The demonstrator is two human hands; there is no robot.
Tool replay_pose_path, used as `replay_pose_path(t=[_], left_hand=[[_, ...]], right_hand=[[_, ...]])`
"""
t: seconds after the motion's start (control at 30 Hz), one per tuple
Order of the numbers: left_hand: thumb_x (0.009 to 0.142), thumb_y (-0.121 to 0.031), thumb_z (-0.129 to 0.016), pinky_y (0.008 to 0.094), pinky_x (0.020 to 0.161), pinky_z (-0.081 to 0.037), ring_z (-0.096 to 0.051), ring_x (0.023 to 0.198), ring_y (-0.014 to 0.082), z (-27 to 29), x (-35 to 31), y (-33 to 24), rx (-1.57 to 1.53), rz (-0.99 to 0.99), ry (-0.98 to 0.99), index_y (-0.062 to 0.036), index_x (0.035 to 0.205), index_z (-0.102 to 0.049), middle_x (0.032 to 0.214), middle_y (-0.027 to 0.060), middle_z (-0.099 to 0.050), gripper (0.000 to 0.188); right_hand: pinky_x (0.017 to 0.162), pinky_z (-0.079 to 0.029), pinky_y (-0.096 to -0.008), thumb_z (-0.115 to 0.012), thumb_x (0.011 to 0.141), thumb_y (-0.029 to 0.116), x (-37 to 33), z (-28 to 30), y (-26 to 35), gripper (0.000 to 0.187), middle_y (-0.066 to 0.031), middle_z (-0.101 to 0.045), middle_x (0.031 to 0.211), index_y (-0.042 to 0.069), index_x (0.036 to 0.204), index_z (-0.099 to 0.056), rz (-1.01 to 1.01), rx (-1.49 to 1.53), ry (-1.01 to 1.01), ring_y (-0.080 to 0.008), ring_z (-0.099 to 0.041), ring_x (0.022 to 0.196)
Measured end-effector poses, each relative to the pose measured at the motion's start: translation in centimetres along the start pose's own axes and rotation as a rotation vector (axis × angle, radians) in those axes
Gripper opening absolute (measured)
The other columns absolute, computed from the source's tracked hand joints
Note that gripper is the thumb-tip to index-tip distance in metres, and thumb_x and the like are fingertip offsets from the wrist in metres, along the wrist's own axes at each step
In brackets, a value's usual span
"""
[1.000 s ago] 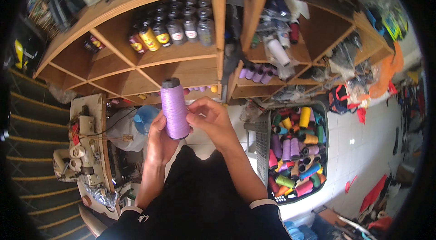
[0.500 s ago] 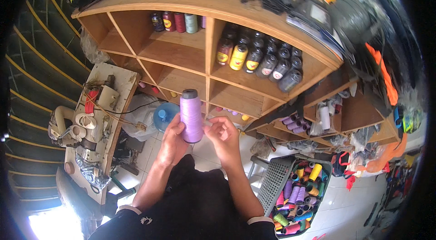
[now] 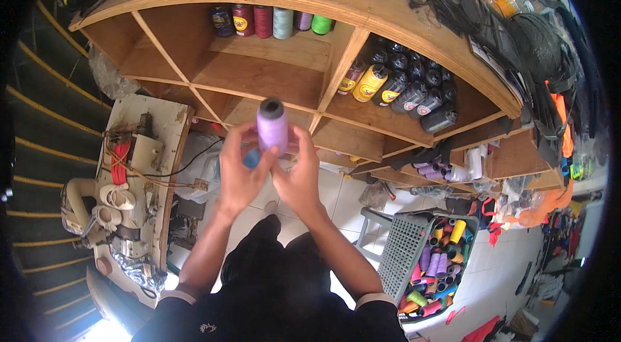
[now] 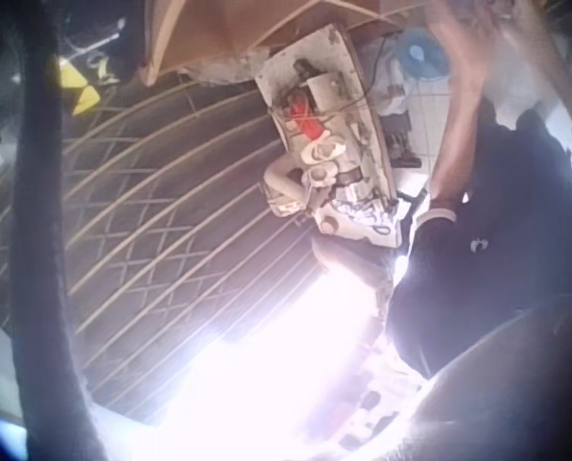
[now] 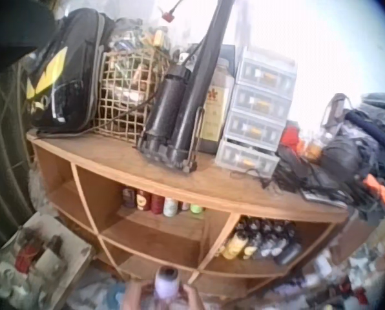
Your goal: The person picks up thread spools from a basket, rotates them in hand, and places them on a wooden shelf. The person handles spools of various colors one at a time and arranges them on the shelf.
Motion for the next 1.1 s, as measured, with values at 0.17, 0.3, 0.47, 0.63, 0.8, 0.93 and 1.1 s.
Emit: replay_pose_path(t=[0.17, 0.3, 0.47, 0.63, 0.8, 0.93, 1.1], left_hand=[[0.083, 0.000, -0.068, 0.0333, 0.081, -0.055, -0.065, 0.095, 0.0215, -0.6, 8.3, 2.8, 0.035, -0.102, 0.028, 0.0065, 0.114, -0.057, 0.103, 0.0159, -0.065, 0.034], [0.081, 0.000, -0.069, 0.0373, 0.080, -0.055, -0.069, 0.090, 0.0305, -2.9, 14.2, 5.2, -0.035, -0.093, 0.008, 0.0065, 0.107, -0.059, 0.101, 0.0216, -0.067, 0.029], [0.077, 0.000, -0.071, 0.0378, 0.079, -0.054, -0.069, 0.092, 0.0315, -5.6, 19.9, 7.7, 0.061, -0.172, -0.023, 0.0076, 0.104, -0.062, 0.097, 0.0228, -0.068, 0.029], [0.076, -0.010, -0.074, 0.0382, 0.077, -0.053, -0.070, 0.085, 0.0338, -6.7, 23.3, 9.9, 0.112, -0.204, -0.139, 0.0068, 0.094, -0.071, 0.090, 0.0247, -0.070, 0.025], [0.076, -0.013, -0.074, 0.0377, 0.075, -0.053, -0.070, 0.080, 0.0329, -7.1, 24.0, 9.7, 0.146, -0.091, -0.200, 0.0036, 0.092, -0.072, 0.085, 0.0224, -0.070, 0.023], [0.076, -0.013, -0.073, 0.0381, 0.073, -0.053, -0.070, 0.076, 0.0327, -7.2, 24.1, 9.1, 0.183, -0.046, -0.230, 0.0002, 0.087, -0.074, 0.081, 0.0222, -0.070, 0.017], [0.076, -0.015, -0.074, 0.0399, 0.074, -0.053, -0.070, 0.077, 0.0337, -7.4, 24.6, 9.9, 0.197, -0.020, -0.210, -0.0025, 0.088, -0.075, 0.080, 0.0215, -0.070, 0.017]], right_hand=[[0.085, -0.050, -0.0400, -0.070, 0.077, 0.000, 7.4, -2.3, -3.3, 0.052, -0.0222, -0.059, 0.112, -0.004, 0.123, -0.046, 0.214, -0.092, -0.200, -0.0323, -0.063, 0.098], [0.087, -0.050, -0.0415, -0.068, 0.081, 0.004, 13.4, -2.4, -5.5, 0.047, -0.0251, -0.060, 0.113, -0.006, 0.122, -0.049, 0.096, -0.085, -0.286, -0.0353, -0.061, 0.101], [0.090, -0.048, -0.0425, -0.066, 0.083, 0.008, 19.7, -1.7, -8.8, 0.045, -0.0263, -0.060, 0.113, -0.007, 0.123, -0.052, 0.077, -0.250, -0.355, -0.0372, -0.061, 0.103], [0.088, -0.049, -0.0414, -0.064, 0.085, 0.014, 23.1, -2.1, -10.0, 0.034, -0.0197, -0.063, 0.107, -0.002, 0.114, -0.058, 0.021, -0.262, -0.354, -0.0310, -0.062, 0.101], [0.085, -0.048, -0.0379, -0.048, 0.096, 0.022, 24.7, -2.3, -10.5, 0.029, -0.0138, -0.062, 0.104, -0.001, 0.109, -0.060, -0.150, 0.447, -0.423, -0.0225, -0.059, 0.094], [0.086, -0.046, -0.0360, -0.045, 0.097, 0.025, 26.2, -1.8, -11.4, 0.031, -0.0109, -0.060, 0.101, -0.001, 0.105, -0.061, 0.015, 0.058, -0.467, -0.0199, -0.057, 0.093], [0.082, -0.046, -0.0351, -0.044, 0.096, 0.025, 27.1, -2.3, -13.8, 0.032, -0.0092, -0.059, 0.098, 0.000, 0.104, -0.061, -0.118, 0.556, -0.514, -0.0195, -0.055, 0.089]])
Point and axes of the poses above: each hand's wrist, its own x-axis towards the middle knuckle, its own z-axis out of the back of the hand, y = z × x, the point moved 6 cm from there along x, towards the middle knuckle
